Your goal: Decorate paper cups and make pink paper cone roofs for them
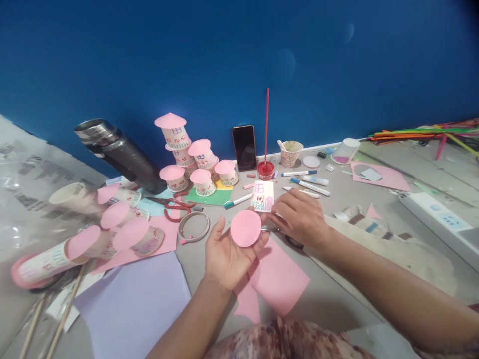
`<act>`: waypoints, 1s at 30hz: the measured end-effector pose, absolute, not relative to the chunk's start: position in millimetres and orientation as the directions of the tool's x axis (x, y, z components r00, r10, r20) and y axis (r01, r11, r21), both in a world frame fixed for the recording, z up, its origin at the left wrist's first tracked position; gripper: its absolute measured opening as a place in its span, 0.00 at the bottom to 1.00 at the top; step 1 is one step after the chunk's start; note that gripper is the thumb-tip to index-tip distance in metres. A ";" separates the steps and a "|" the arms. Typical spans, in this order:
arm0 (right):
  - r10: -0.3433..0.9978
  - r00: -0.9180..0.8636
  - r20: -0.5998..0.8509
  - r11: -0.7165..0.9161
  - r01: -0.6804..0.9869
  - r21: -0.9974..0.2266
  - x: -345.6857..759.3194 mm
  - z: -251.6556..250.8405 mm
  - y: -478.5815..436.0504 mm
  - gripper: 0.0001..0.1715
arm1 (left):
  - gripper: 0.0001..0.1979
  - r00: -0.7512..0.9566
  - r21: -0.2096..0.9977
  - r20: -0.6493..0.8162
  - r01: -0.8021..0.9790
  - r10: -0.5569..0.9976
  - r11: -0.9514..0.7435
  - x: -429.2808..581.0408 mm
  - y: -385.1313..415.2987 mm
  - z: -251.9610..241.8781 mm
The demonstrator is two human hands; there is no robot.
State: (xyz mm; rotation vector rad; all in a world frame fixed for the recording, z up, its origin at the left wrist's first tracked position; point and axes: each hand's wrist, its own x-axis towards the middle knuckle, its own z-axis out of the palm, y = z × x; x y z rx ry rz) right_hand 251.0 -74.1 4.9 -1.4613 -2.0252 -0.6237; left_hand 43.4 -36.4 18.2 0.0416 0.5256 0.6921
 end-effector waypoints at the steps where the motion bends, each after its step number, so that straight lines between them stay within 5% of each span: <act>1: 0.690 -0.244 0.682 0.286 0.957 0.052 249.8 5.1 -74.4 0.19 | 0.35 0.641 0.205 -0.451 -0.603 0.621 0.771 43.5 -36.6 18.5; 11: 0.681 -0.151 0.717 0.192 0.981 0.023 253.5 5.6 -71.2 0.15 | 0.38 0.703 0.208 -0.388 -0.563 0.596 0.800 43.4 -38.9 19.4; 13: 0.682 -0.003 0.731 0.133 0.984 -0.120 262.0 9.1 -71.4 0.12 | 0.36 0.711 0.228 -0.375 -0.551 0.595 0.803 44.3 -39.8 20.2; 15: 0.669 0.254 0.698 0.067 0.915 -0.398 271.9 14.5 -73.2 0.08 | 0.33 0.691 0.266 -0.400 -0.542 0.603 0.797 45.7 -40.2 20.1; 18: 0.713 0.547 0.438 0.061 0.574 -0.817 284.3 23.4 -78.3 0.07 | 0.26 0.605 0.362 -0.482 -0.522 0.634 0.773 48.4 -39.5 18.9; 20: 0.813 0.517 0.269 0.097 0.335 -0.937 287.7 27.5 -82.9 0.10 | 0.24 0.541 0.416 -0.517 -0.519 0.663 0.747 50.2 -38.7 18.6; 23: 0.945 0.300 0.129 0.064 0.220 -0.974 283.0 30.5 -91.4 0.12 | 0.27 0.479 0.449 -0.533 -0.539 0.697 0.713 52.2 -37.9 20.3; 30: 0.981 0.180 0.078 -0.020 0.489 -0.872 257.6 40.1 -102.7 0.10 | 0.32 0.466 0.440 -0.525 -0.569 0.713 0.695 54.1 -38.7 22.0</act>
